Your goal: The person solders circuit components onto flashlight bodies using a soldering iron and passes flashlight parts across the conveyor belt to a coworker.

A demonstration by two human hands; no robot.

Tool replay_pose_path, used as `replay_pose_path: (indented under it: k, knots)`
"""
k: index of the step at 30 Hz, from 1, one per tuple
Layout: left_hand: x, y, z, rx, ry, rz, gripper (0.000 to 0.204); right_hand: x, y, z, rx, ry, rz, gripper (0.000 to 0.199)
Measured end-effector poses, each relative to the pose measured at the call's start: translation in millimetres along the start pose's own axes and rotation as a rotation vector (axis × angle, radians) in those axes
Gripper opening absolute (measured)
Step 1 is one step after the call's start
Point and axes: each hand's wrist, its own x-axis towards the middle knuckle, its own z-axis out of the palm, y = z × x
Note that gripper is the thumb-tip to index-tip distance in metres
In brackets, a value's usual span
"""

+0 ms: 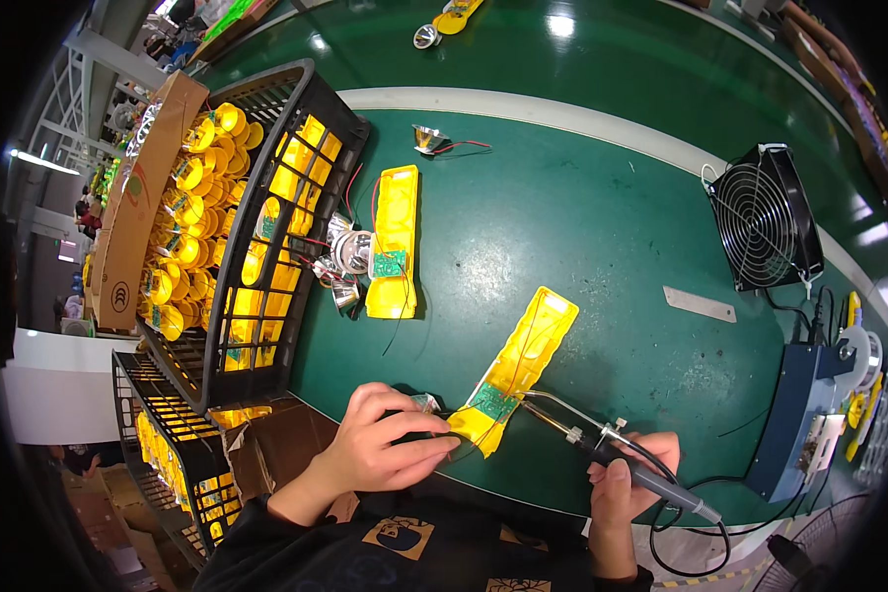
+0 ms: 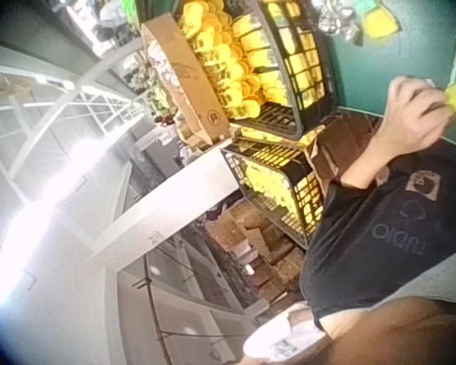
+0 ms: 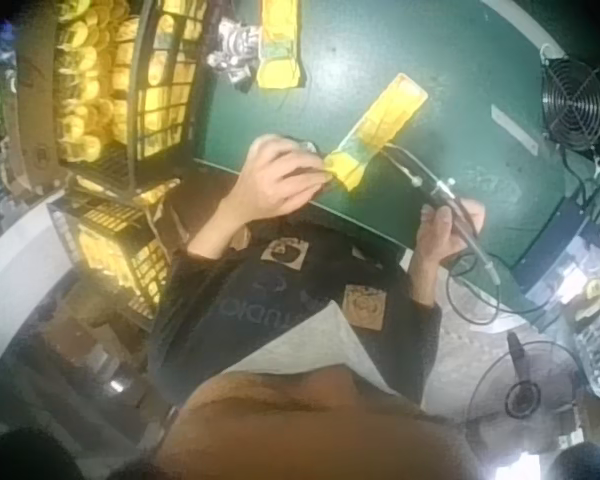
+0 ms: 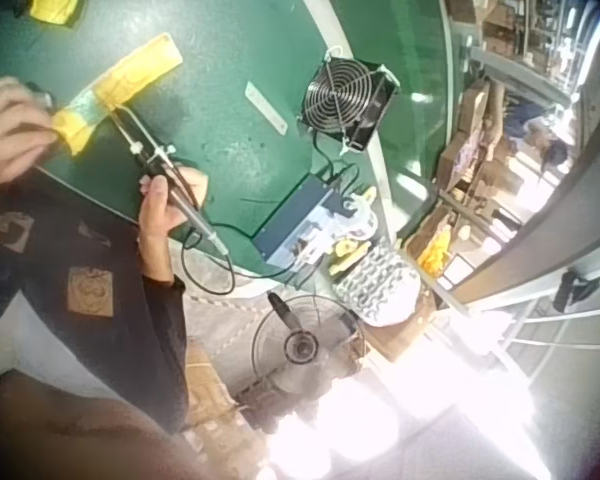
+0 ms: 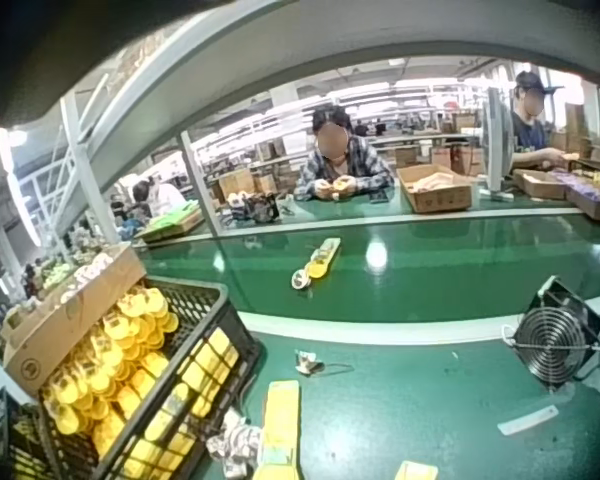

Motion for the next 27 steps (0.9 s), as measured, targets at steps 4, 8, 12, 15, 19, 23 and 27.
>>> replay_pose_path:
  k: [4, 8, 12, 15, 19, 23, 27]
  knots:
    - [-2, -17, -3, -0.006, -0.013, 0.092, 0.020, 0, -1, 1, -0.010, 0.055, 0.021, 0.034]
    - [-1, -9, 5, -0.029, 0.211, -0.048, 0.018, 0, 0, 2, -0.004, 0.063, 0.024, 0.034]
    - [-2, 6, 31, -0.008, 0.386, -0.154, 0.019, -1, 1, 2, 0.004, 0.044, 0.030, 0.034]
    - [0, 13, 50, 0.026, 0.532, -0.256, 0.019, -1, 1, 3, 0.000, 0.038, 0.034, 0.035]
    - [1, 11, 56, 0.051, 0.550, -0.234, 0.019, -2, 1, 1, -0.019, 0.014, 0.047, 0.037]
    - [2, 11, 58, 0.043, 0.519, -0.242, 0.019, -4, 3, 0, -0.042, -0.044, 0.008, 0.038]
    - [3, 12, 59, 0.035, 0.516, -0.255, 0.019, -4, -1, 1, -0.054, -0.069, 0.043, 0.038]
